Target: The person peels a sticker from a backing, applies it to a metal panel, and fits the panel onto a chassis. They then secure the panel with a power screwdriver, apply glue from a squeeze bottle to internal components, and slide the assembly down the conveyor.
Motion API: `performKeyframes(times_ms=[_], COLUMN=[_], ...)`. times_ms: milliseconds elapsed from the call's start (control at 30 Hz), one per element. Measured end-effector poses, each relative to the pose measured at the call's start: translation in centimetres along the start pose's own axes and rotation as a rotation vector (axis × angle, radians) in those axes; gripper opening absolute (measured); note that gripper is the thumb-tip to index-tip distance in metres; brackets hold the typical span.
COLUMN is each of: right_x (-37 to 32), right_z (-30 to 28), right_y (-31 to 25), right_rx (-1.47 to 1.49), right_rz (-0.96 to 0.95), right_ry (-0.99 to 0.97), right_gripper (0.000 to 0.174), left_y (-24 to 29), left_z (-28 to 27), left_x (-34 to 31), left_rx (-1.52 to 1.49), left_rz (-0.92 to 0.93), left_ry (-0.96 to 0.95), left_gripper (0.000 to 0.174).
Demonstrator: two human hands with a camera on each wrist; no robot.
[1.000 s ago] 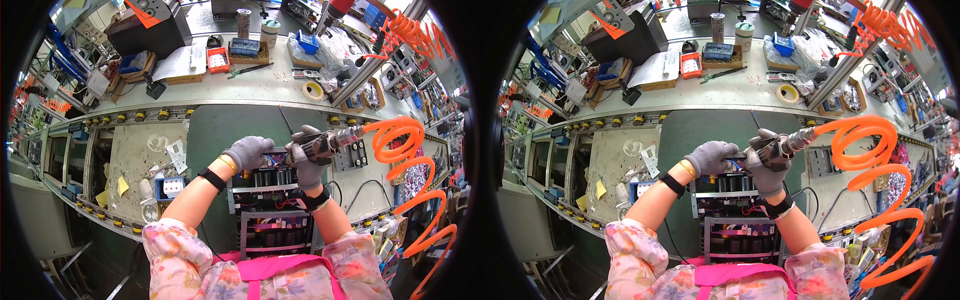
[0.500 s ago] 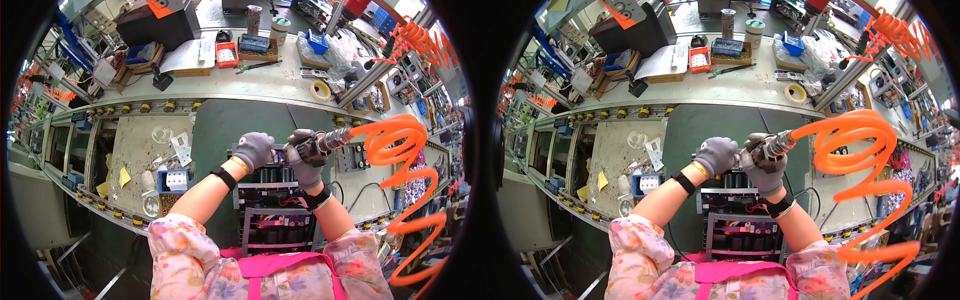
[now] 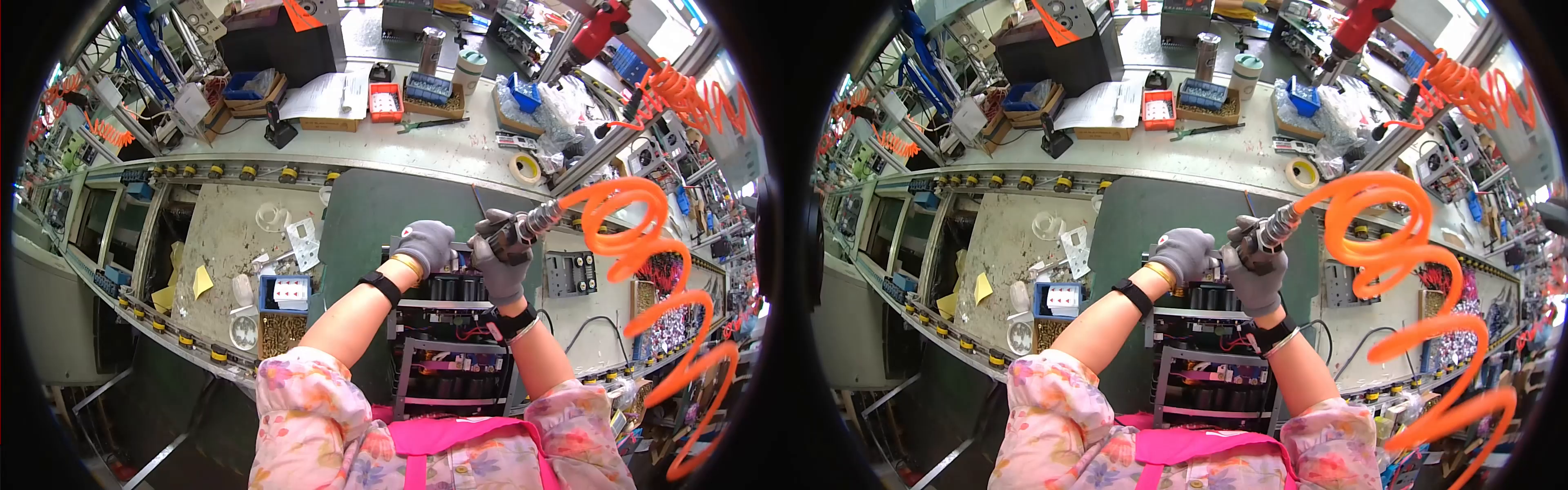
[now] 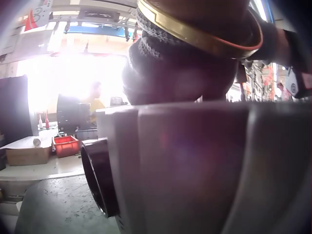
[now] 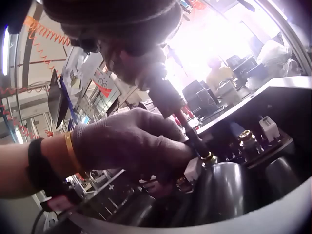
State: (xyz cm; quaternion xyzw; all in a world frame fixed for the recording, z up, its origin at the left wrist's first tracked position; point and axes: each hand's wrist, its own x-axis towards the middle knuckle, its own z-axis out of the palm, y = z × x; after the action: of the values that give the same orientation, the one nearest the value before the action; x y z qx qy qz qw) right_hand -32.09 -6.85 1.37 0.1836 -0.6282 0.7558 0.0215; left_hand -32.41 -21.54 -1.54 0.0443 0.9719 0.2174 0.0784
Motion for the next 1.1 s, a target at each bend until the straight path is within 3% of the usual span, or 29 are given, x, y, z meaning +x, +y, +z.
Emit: performKeyframes(times_ms=[100, 167, 200, 233, 300, 400, 467, 533, 567, 633, 733, 767, 800, 833, 967, 1033, 1067, 1100], right_x=[-0.2, -0.9, -1.7, -2.4, -4.2, -7.5, -9.9, -12.2, -13.3, -15.6, -19.6, -21.1, -22.7, -24.1, -30.1, -33.3, -35.0, -35.9], right_z=[-0.1, -1.4, -1.5, -1.5, -2.6, -4.8, -5.8, -7.0, -7.7, -8.9, -11.8, -12.9, -14.1, -14.1, -15.1, -16.7, -17.1, -16.6], right_y=[-2.9, -4.1, -5.6, -7.4, -9.6, -10.6, -11.7, -12.3, -12.5, -12.8, -13.2, -13.1, -13.0, -13.9, -15.2, -13.9, -13.7, -14.1], right_rx=[0.031, 0.200, 0.264, 0.329, 0.349, 0.365, 0.424, 0.452, 0.461, 0.454, 0.422, 0.399, 0.377, 0.323, 0.289, 0.236, 0.238, 0.157], right_rz=[0.011, -0.084, -0.090, -0.102, -0.116, -0.147, -0.107, -0.051, -0.033, 0.004, 0.071, 0.091, 0.112, 0.109, 0.074, 0.007, 0.027, 0.144], right_ry=[0.073, 0.064, 0.078, 0.095, 0.088, 0.136, 0.179, 0.255, 0.289, 0.410, 0.506, 0.529, 0.551, 0.593, 0.609, 0.836, 0.906, 1.020], right_gripper=[0.044, 0.040, 0.040, 0.041, 0.043, 0.043, 0.042, 0.042, 0.041, 0.040, 0.041, 0.042, 0.042, 0.043, 0.040, 0.038, 0.038, 0.025], left_y=[-2.3, -3.6, -5.2, -6.0, -8.4, -11.3, -12.1, -16.6, -19.5, -19.9, -20.8, -22.9, -20.9, -22.6, -23.1, -24.0, -24.4, -23.9], left_z=[-0.8, -3.3, -3.1, -3.2, -2.1, 1.1, 3.4, 8.9, 11.8, 13.6, 15.5, 17.9, 15.8, 17.0, 16.0, 16.0, 16.3, 15.8], left_x=[-1.6, -5.5, -7.8, -10.5, -15.9, -23.8, -28.1, -32.0, -33.8, -35.2, -35.5, -36.2, -36.4, -35.7, -34.9, -34.4, -34.1, -33.9], left_rx=[-0.461, -1.392, -1.717, -1.808, -1.864, -1.798, -1.765, -1.735, -1.872, -1.856, -1.867, -1.667, -0.991, -1.738, -1.592, -1.553, -1.532, -1.488], left_rz=[-0.082, -0.257, -0.167, -0.140, -0.069, -0.361, -0.654, -0.797, -0.791, -0.940, -0.924, -0.743, -0.623, -0.862, -1.029, -1.063, -1.079, -1.082], left_ry=[0.202, 0.162, 0.196, 0.307, 0.498, 0.670, 0.759, 0.646, 0.565, 0.686, 0.807, 0.719, 0.496, 0.778, 0.654, 0.588, 0.545, 0.561], left_gripper=[0.036, 0.025, 0.024, 0.027, 0.030, 0.025, 0.022, 0.020, 0.019, 0.020, 0.018, 0.021, 0.023, 0.024, 0.018, 0.013, 0.012, 0.013])
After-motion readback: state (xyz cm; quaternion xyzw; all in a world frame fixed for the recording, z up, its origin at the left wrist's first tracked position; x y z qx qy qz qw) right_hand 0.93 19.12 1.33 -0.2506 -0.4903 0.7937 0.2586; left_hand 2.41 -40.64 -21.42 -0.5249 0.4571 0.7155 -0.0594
